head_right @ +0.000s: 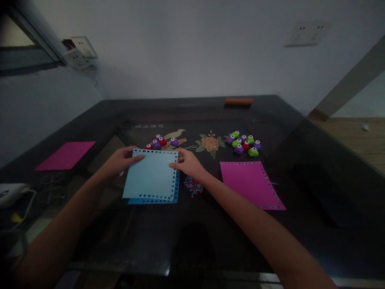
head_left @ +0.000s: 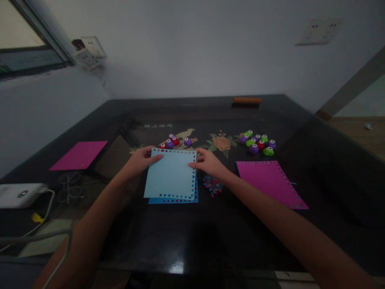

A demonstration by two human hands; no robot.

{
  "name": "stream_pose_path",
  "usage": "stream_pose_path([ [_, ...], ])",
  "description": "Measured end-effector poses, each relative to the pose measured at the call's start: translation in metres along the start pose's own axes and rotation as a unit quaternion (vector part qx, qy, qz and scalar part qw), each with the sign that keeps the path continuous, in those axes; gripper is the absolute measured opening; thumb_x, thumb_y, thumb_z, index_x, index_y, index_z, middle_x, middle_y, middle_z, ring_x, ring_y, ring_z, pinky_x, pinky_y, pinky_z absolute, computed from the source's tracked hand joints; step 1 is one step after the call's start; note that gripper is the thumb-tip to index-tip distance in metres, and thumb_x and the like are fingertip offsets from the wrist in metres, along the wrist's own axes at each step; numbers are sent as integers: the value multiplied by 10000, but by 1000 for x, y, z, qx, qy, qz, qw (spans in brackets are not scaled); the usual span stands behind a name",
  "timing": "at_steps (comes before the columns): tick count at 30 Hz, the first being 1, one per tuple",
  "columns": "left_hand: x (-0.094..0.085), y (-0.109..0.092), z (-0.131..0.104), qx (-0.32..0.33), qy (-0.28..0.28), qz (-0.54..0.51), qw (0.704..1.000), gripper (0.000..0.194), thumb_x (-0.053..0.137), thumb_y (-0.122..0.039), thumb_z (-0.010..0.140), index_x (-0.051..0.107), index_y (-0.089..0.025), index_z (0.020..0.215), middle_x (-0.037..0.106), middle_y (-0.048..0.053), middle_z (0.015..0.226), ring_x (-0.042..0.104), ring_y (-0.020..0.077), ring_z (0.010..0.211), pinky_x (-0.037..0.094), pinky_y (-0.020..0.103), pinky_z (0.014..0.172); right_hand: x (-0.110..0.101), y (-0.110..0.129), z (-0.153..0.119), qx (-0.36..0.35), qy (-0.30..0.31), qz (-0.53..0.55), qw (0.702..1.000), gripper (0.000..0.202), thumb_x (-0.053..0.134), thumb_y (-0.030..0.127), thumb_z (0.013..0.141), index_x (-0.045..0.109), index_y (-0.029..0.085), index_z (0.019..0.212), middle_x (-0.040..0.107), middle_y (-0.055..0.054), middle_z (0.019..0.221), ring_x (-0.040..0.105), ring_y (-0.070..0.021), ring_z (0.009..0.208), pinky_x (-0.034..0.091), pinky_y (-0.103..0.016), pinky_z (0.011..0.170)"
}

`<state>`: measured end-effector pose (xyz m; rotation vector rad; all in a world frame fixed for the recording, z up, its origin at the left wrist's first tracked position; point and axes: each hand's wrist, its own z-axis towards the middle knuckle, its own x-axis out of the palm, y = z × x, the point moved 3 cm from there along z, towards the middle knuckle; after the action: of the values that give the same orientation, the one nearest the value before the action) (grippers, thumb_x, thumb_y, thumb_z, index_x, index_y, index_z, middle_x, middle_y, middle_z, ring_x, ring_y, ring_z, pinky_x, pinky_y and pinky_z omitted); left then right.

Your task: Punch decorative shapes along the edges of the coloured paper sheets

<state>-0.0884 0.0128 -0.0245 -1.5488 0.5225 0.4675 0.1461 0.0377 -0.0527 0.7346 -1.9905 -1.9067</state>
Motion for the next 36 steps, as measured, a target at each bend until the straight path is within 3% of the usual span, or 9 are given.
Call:
stream_pose_path([
  [4, 3, -5, -4, -29, -33, -79, 996, 285, 649, -405, 721, 590, -163, 858, 621, 7, 693, 572, 142, 570, 449, 234, 482, 0, 6, -4, 29, 30, 84, 996, 376, 665, 185, 706, 564, 143, 1065, 702, -82, 907, 660, -198, 761, 540, -363, 706],
  [9, 9, -11, -8, -42, -52, -143, 987, 250, 658, -354, 715, 565, -158, 838, 620, 16, 723, 574, 132, 579, 462, 229, 495, 4, 4, -9, 45, 70, 101, 991, 157, 652, 214, 732, 658, 135, 868, 712, -77, 891, 649, -175, 762, 525, -355, 756],
  [15, 14, -17, -10, -43, -73, -202, 976, 292, 667, -365, 695, 596, -152, 882, 668, 46, 783, 616, 165, 629, 485, 248, 521, -1, 3, -8, 52, 41, 104, 992, 98, 666, 229, 712, 675, 147, 765, 706, -52, 778, 624, -148, 649, 511, -309, 662],
  [19, 19, -21, -12, -53, -42, -203, 977, 279, 661, -368, 695, 633, -144, 859, 678, 44, 736, 611, 164, 601, 484, 251, 511, -13, 10, -5, 40, 4, 93, 995, 77, 667, 229, 705, 667, 154, 723, 700, -43, 747, 611, -143, 625, 503, -293, 632],
  [26, 28, -28, -18, -30, 48, -145, 988, 219, 647, -363, 681, 624, -147, 651, 635, 10, 584, 539, 121, 501, 435, 221, 475, -32, 29, -8, 8, -70, 98, 993, 63, 662, 206, 712, 662, 161, 756, 707, -38, 785, 621, -138, 648, 509, -284, 645],
  [36, 34, -29, -20, 11, 27, -117, 993, 227, 597, -373, 746, 642, -151, 723, 636, 14, 616, 523, 118, 514, 404, 216, 466, -32, 25, -13, 27, 11, 53, 998, 267, 743, 292, 632, 688, 170, 863, 717, -63, 909, 656, -201, 788, 533, -352, 758],
])
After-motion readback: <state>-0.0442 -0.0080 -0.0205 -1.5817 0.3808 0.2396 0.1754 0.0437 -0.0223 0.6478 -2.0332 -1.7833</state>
